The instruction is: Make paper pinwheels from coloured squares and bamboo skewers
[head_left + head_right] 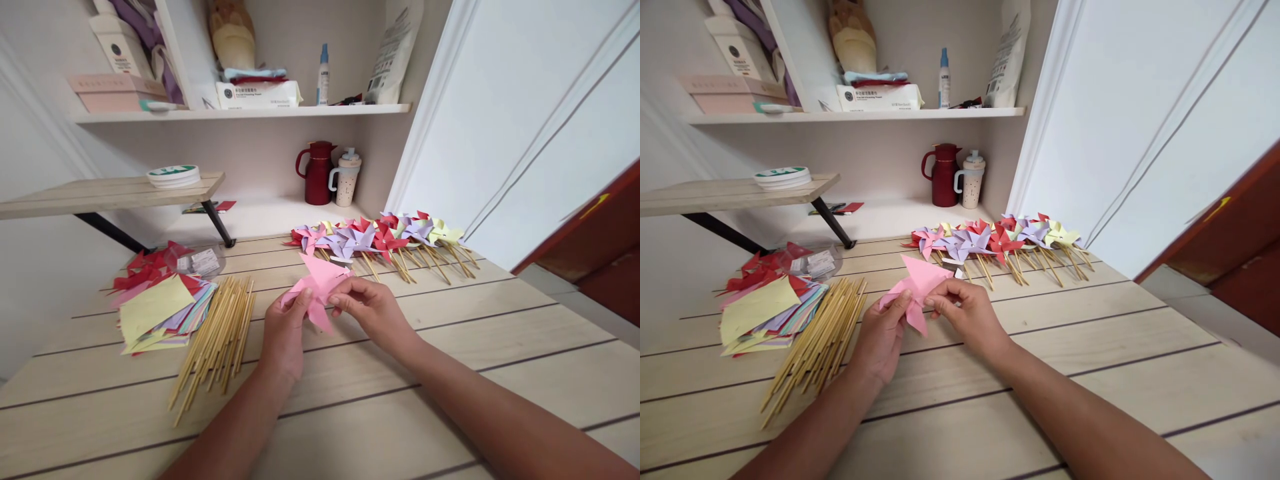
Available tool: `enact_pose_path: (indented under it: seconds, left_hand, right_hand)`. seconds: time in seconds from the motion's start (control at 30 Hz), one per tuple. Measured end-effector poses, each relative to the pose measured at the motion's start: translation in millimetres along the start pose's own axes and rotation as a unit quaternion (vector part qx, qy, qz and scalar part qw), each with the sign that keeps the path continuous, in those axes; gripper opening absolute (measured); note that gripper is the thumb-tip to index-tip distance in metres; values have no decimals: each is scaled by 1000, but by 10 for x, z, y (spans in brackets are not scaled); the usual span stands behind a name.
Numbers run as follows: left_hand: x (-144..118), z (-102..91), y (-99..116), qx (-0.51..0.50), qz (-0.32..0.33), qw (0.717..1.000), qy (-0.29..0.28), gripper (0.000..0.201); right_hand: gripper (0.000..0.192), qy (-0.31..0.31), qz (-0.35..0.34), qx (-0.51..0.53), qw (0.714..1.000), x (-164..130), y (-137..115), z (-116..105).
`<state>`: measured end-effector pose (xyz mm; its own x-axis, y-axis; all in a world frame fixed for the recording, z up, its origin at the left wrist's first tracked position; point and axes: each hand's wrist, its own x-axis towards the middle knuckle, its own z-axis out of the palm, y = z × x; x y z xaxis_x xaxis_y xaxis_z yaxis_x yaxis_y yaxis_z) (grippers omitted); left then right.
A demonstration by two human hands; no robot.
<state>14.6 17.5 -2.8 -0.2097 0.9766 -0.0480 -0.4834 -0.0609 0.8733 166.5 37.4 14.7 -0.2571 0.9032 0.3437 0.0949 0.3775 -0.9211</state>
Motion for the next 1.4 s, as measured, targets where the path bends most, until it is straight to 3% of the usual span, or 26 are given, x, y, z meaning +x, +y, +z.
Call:
enact_pose_path:
  seconds: [0.5, 0.97, 1.13, 1.27, 1.4]
  left_hand:
    - [-88, 58, 53, 87, 50, 994, -47, 21]
    - [-73, 67, 52, 76, 51, 994, -55, 19]
    - [-56, 48, 72, 86, 75, 993, -19, 24]
    - [-9, -23, 72, 173, 155, 972, 41, 21]
    - [43, -90, 84, 251, 212, 942, 74, 19]
  right_hand:
    - [35, 41, 0, -26, 999, -36, -81, 31]
    - [35, 8, -57, -93, 994, -29, -99, 13]
    - [17, 58, -98, -108, 988, -18, -55, -11]
    - [33, 99, -139, -147, 974, 6, -36, -70]
    - [52, 102, -170, -193, 961, 14, -62, -96]
